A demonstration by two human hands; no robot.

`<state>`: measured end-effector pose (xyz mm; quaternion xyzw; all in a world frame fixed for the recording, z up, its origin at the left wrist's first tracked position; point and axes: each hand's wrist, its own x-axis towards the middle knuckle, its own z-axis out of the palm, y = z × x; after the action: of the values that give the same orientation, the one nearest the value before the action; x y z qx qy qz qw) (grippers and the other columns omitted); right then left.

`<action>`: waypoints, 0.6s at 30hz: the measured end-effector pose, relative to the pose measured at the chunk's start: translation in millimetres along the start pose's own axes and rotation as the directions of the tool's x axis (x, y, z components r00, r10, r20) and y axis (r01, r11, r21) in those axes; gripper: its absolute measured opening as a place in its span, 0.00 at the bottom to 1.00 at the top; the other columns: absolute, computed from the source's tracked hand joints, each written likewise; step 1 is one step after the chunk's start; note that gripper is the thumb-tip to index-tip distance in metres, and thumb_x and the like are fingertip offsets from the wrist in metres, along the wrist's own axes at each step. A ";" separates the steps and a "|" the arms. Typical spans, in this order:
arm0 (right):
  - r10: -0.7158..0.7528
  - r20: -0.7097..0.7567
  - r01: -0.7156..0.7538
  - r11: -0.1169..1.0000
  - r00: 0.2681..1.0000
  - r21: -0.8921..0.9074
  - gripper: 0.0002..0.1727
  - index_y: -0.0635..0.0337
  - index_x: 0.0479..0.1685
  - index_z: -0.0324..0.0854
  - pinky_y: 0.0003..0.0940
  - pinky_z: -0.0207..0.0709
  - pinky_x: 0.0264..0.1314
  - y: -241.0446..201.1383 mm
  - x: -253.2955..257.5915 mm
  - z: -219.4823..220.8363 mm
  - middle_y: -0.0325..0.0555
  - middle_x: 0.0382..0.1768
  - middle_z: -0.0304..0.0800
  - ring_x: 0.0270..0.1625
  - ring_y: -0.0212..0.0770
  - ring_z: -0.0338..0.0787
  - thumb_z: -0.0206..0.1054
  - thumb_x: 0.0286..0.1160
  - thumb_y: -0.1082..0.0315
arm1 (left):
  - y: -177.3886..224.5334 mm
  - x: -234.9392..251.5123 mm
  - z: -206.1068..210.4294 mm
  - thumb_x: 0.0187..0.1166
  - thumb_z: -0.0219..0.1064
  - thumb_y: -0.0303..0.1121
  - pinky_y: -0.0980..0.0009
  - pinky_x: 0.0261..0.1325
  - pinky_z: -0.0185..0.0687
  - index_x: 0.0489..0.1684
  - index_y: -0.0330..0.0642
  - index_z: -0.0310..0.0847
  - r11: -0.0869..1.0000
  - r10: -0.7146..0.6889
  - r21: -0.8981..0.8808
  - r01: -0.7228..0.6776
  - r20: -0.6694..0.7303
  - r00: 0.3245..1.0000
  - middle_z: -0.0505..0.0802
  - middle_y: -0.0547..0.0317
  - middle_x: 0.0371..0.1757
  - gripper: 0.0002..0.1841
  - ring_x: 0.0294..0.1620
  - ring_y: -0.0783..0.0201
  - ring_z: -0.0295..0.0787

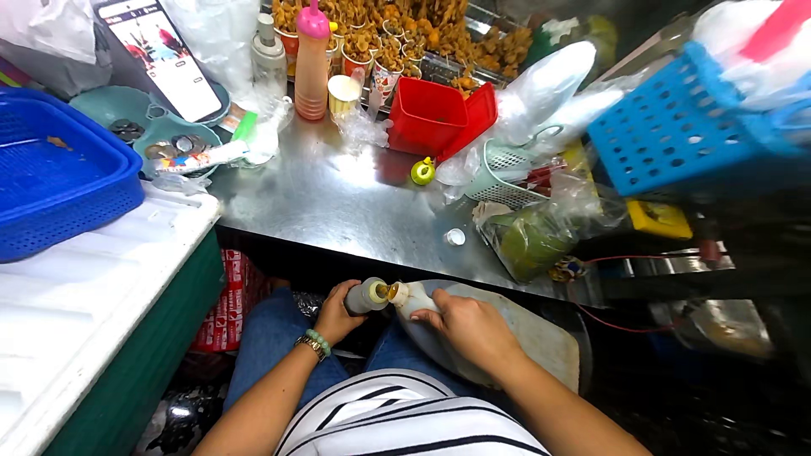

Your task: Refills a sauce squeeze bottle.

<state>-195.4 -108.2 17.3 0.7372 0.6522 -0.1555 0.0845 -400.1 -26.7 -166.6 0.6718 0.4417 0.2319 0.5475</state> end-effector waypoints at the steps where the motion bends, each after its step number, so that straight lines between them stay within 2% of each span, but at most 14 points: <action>1: 0.008 0.016 -0.008 1.000 1.000 0.000 0.35 0.65 0.42 0.83 0.58 0.83 0.37 -0.6 0.4 -1.1 0.59 0.29 0.89 0.38 0.62 0.94 0.57 0.83 0.35 | 0.2 0.0 -0.3 0.51 0.87 0.25 0.59 0.84 0.69 0.76 0.29 0.73 1.000 -0.002 -0.001 0.002 0.002 1.000 0.83 0.36 0.75 0.44 0.78 0.48 0.78; 18: -0.004 -0.005 0.004 1.000 1.000 -0.011 0.34 0.65 0.41 0.83 0.57 0.83 0.35 -0.1 0.0 1.0 0.59 0.28 0.89 0.37 0.62 0.94 0.57 0.84 0.36 | -2.2 -0.1 2.6 0.50 0.87 0.24 0.59 0.83 0.69 0.76 0.29 0.73 1.000 0.020 0.000 -0.020 -0.020 1.000 0.83 0.36 0.74 0.44 0.78 0.48 0.79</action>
<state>-195.6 -108.6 16.3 0.7358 0.6546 -0.1504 0.0866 -398.8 -28.1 -169.5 0.6738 0.4403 0.2441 0.5409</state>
